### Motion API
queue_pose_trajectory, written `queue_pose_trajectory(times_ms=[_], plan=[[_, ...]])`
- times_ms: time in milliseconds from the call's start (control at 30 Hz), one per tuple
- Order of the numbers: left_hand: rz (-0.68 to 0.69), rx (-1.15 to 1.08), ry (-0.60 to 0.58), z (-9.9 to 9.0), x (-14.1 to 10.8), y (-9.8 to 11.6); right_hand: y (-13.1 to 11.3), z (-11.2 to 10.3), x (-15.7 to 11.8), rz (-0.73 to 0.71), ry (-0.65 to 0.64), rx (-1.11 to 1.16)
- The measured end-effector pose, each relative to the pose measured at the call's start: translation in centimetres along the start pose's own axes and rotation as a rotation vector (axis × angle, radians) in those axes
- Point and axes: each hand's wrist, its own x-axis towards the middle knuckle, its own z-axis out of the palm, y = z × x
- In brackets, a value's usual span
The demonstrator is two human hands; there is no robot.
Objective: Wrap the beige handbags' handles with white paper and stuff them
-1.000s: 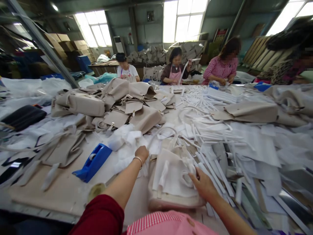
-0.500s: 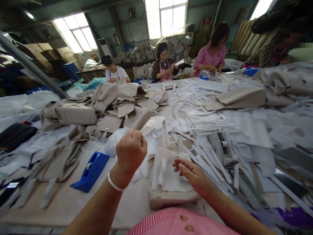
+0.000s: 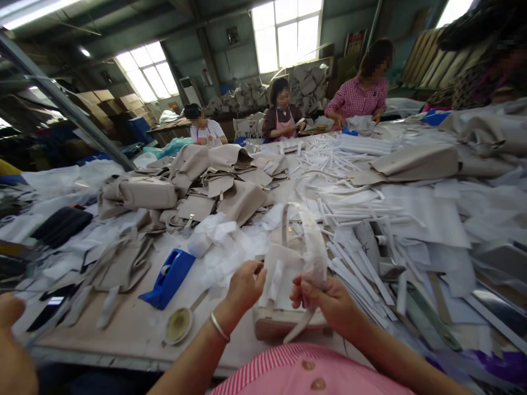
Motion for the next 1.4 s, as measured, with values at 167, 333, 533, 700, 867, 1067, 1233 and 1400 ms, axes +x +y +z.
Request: queue_pose_trajectory(times_ms=[167,333,533,700,867,1067,1233,1400], plan=[[0.402,0.216,-0.153,4.3,5.3,-1.6,-2.2,-1.4,-2.4,-0.114,0.035,-0.135],[0.116,0.336,-0.446,7.8,8.6,-3.7,-3.5,-1.5,-3.6,-0.154,0.109,-0.280],[-0.020,0.318,-0.524,10.5,5.9,-7.7,-1.7,-2.0,-2.8,-0.094,0.161,-0.327],[-0.064,0.257,-0.504,10.7,5.3,-8.2,-0.9,-0.7,-0.5,-0.057,0.093,-0.345],[-0.123,0.145,-0.285,8.6,2.3,-8.4,-1.2,0.2,0.4,-0.057,0.095,-0.374],[-0.473,-0.047,-0.489,6.6,-3.4,-8.4,-0.6,0.3,0.3,0.019,0.146,-0.421],[-0.473,-0.011,-0.569,6.0,-4.9,-7.5,0.1,1.2,0.2,0.048,0.089,-0.375],[-0.438,0.065,-0.593,4.1,-4.6,-6.0,0.8,1.0,-0.1,0.113,0.016,-0.309]])
